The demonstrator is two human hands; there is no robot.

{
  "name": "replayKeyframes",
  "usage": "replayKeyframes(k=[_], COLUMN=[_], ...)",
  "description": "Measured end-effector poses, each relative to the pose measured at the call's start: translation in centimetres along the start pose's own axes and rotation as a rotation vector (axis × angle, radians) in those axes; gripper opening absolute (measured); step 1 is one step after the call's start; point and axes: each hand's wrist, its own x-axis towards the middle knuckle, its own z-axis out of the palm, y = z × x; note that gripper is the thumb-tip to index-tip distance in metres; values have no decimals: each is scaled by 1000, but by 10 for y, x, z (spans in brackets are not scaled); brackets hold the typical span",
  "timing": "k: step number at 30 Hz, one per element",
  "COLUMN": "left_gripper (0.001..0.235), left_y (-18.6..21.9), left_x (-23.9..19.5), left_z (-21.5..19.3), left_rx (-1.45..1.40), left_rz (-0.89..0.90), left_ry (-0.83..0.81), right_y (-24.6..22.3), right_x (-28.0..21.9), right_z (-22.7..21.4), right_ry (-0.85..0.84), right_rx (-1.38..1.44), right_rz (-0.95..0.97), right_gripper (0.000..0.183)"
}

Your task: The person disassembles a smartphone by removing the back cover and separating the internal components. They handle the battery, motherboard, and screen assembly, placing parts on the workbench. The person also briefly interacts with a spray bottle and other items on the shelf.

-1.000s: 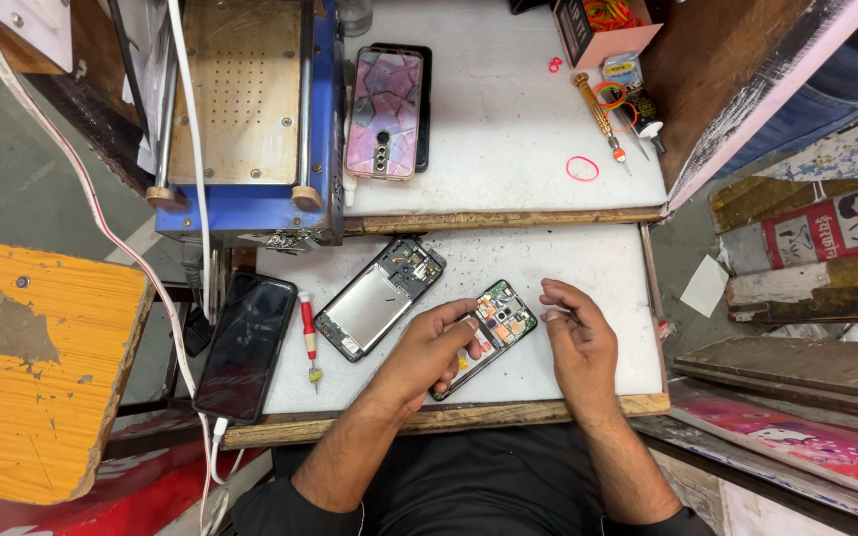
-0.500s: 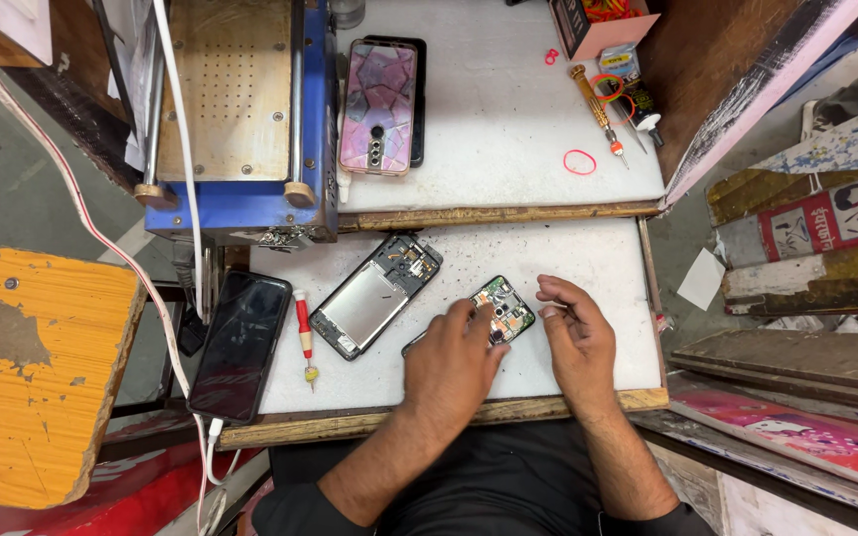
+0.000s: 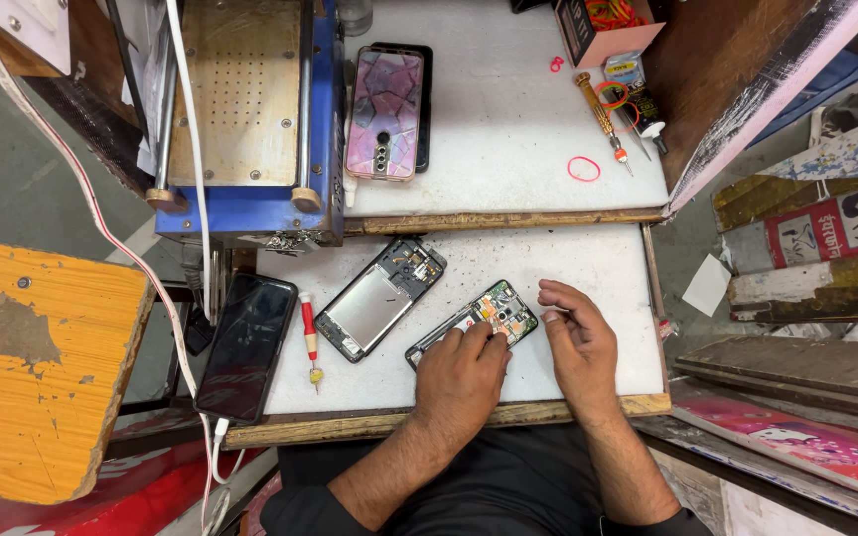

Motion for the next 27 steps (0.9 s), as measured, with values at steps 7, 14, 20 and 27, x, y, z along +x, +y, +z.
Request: replayKeyframes(k=[7,14,20,27], left_gripper=[19,14,9,21], left_y=[1,-22,-89,-83], left_x=[1,-9,-9,-15], left_z=[-3,-26,-66,-62], left_rx=[-4,-37,235,307], left_rz=[60,45,-256,-217], left_ry=[44,213,326,260], right_y=[1,2,-2,-1], right_x=[0,0,1,0], right_z=[-1,-1,0,0], right_ry=[6,5,-37,-53], right_rx=[19,-4,-44,-44], right_rz=[-6,37,17,13], right_gripper=[24,22,21,22])
